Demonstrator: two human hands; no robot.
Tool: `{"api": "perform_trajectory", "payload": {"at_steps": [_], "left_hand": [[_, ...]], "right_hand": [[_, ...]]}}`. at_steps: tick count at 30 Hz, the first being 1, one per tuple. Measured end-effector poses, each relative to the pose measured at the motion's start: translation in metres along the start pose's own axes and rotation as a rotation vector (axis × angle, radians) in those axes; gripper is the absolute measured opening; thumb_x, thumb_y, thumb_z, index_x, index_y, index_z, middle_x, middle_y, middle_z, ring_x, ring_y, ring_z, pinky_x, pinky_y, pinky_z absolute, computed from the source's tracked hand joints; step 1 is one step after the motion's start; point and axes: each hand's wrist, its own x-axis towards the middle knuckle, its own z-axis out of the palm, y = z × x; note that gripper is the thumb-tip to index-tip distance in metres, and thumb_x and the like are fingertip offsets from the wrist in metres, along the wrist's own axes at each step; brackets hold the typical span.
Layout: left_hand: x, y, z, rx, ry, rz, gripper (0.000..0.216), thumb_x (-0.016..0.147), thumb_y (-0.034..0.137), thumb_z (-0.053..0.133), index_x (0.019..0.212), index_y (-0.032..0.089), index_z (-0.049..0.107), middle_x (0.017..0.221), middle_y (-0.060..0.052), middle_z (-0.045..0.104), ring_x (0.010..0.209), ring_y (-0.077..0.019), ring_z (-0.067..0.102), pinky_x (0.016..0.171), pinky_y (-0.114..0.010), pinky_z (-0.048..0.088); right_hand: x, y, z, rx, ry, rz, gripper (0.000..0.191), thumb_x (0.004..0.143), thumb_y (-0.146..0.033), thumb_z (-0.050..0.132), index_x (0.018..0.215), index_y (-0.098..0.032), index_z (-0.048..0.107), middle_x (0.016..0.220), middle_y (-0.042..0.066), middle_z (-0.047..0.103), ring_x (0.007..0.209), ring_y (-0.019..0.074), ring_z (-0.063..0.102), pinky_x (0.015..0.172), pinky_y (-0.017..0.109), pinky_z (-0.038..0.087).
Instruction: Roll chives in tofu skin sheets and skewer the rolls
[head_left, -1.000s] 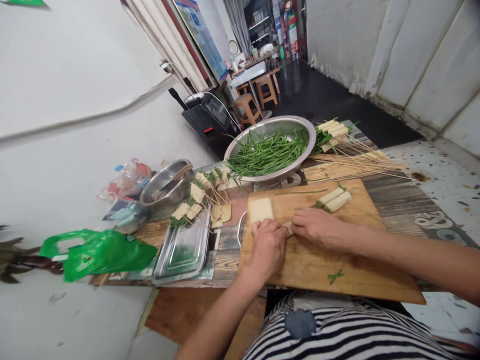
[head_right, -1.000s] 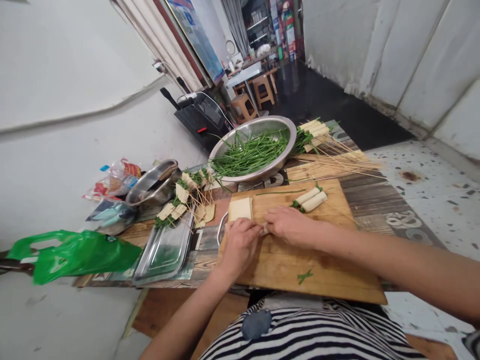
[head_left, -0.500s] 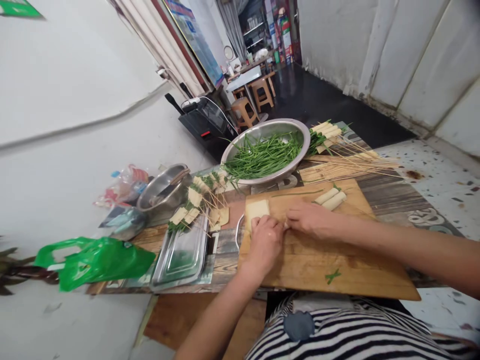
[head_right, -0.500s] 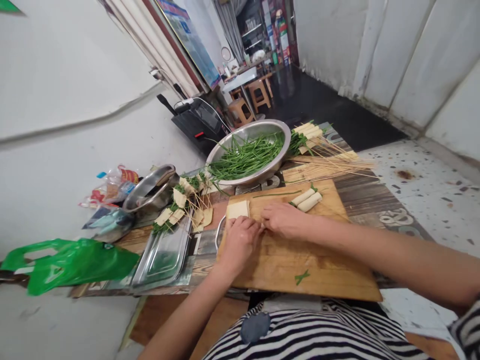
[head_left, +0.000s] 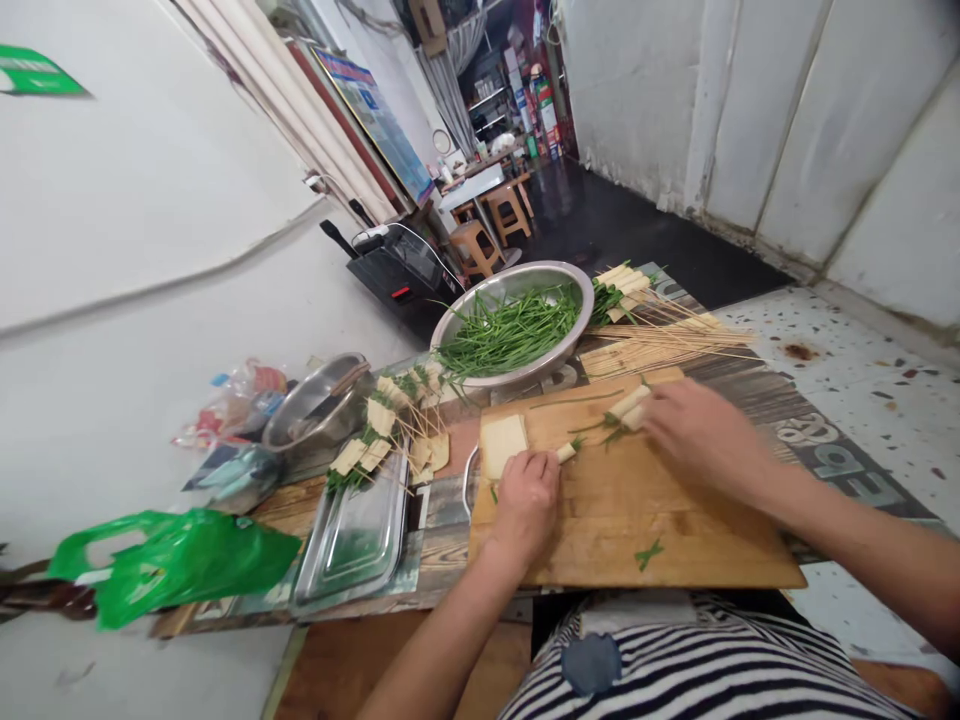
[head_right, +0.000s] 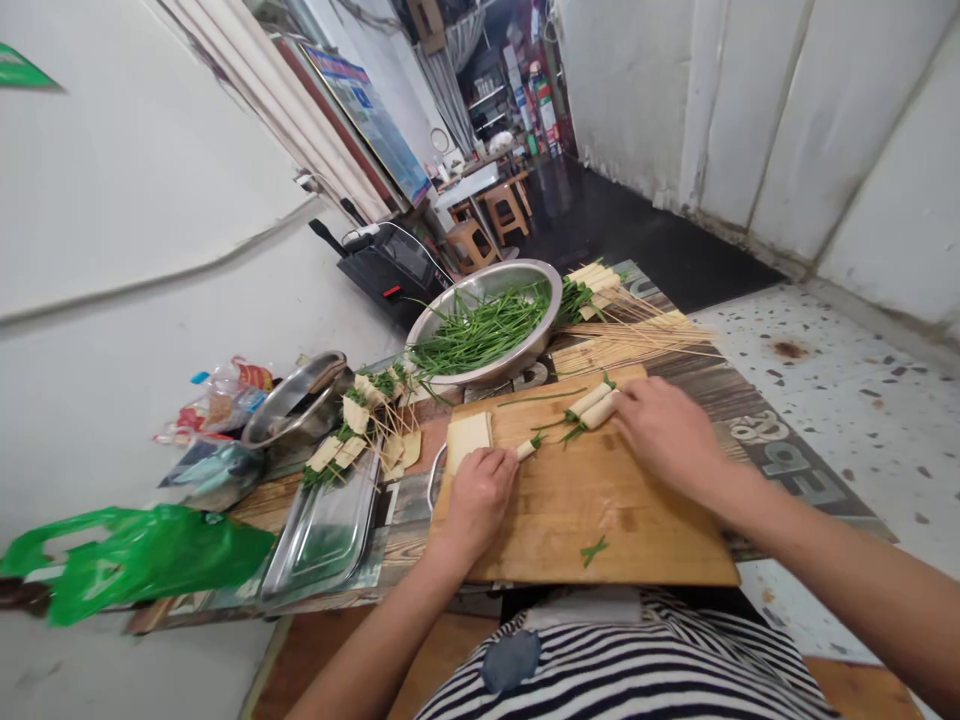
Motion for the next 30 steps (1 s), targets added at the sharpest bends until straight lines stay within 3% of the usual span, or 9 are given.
{"api": "perform_trajectory", "payload": {"at_steps": [3,6,9,15,18,21,23,30], "left_hand": [[0.002,-0.001,-0.006,-0.024,-0.034,-0.027,0.017,0.094,0.019,0.048,0.106,0.016,0.06,0.092,-0.007,0.063,0.084,-0.0202,0.053,0.074,-0.034,0.042],[0.005,0.0,-0.011,-0.067,-0.033,-0.073,0.016,0.095,0.024,0.048,0.094,0.018,0.063,0.089,-0.006,0.063,0.083,-0.019,0.053,0.074,-0.032,0.041],[0.007,0.0,-0.013,-0.082,-0.02,-0.084,0.02,0.096,0.024,0.046,0.089,0.017,0.064,0.085,-0.005,0.063,0.082,-0.018,0.053,0.074,-0.03,0.041],[0.009,0.0,-0.016,-0.066,-0.029,-0.064,0.022,0.096,0.023,0.046,0.086,0.015,0.064,0.083,-0.006,0.062,0.08,-0.0186,0.053,0.072,-0.03,0.039],[0.009,0.0,-0.015,-0.075,-0.025,-0.073,0.023,0.096,0.023,0.045,0.086,0.015,0.064,0.083,-0.006,0.062,0.08,-0.019,0.053,0.071,-0.03,0.039],[0.009,-0.001,-0.013,-0.084,-0.023,-0.079,0.024,0.097,0.024,0.044,0.087,0.015,0.064,0.083,-0.006,0.062,0.08,-0.0191,0.053,0.072,-0.031,0.039],[0.009,-0.002,-0.012,-0.09,-0.029,-0.074,0.023,0.097,0.024,0.044,0.088,0.015,0.064,0.083,-0.006,0.061,0.081,-0.0194,0.053,0.073,-0.031,0.04],[0.01,-0.001,-0.011,-0.085,-0.025,-0.061,0.023,0.097,0.021,0.042,0.092,0.014,0.063,0.085,-0.008,0.059,0.085,-0.0209,0.052,0.077,-0.033,0.041]], "right_hand": [[-0.016,0.018,-0.01,-0.218,-0.004,0.136,0.029,0.093,-0.029,0.041,0.079,-0.017,0.063,0.079,0.01,0.058,0.081,0.0233,0.052,0.07,0.034,0.038],[-0.02,0.02,-0.006,-0.246,-0.028,0.136,0.033,0.094,-0.026,0.037,0.076,-0.017,0.063,0.076,0.009,0.058,0.077,0.0215,0.053,0.067,0.032,0.039],[-0.024,0.014,-0.005,-0.211,0.049,0.108,0.033,0.095,-0.027,0.037,0.08,-0.016,0.064,0.078,0.008,0.059,0.076,0.0204,0.054,0.068,0.032,0.04],[-0.036,-0.034,-0.046,-0.001,0.29,0.023,0.025,0.095,-0.026,0.042,0.098,-0.017,0.065,0.089,0.008,0.065,0.078,0.0181,0.058,0.07,0.031,0.045],[-0.038,-0.066,-0.056,0.144,0.313,0.02,0.026,0.095,-0.028,0.043,0.09,-0.022,0.068,0.086,0.007,0.068,0.074,0.0178,0.061,0.067,0.031,0.048],[-0.044,-0.086,-0.041,0.252,0.153,0.047,0.035,0.096,-0.028,0.038,0.077,-0.022,0.068,0.073,0.006,0.066,0.064,0.0167,0.06,0.059,0.03,0.048],[-0.049,-0.091,-0.025,0.252,0.066,0.051,0.035,0.096,-0.025,0.037,0.081,-0.02,0.068,0.071,0.005,0.065,0.064,0.0163,0.06,0.059,0.029,0.049],[-0.057,-0.087,0.004,0.017,0.016,0.024,0.032,0.096,-0.02,0.037,0.084,-0.017,0.066,0.075,0.006,0.062,0.069,0.0177,0.058,0.064,0.03,0.048]]}}
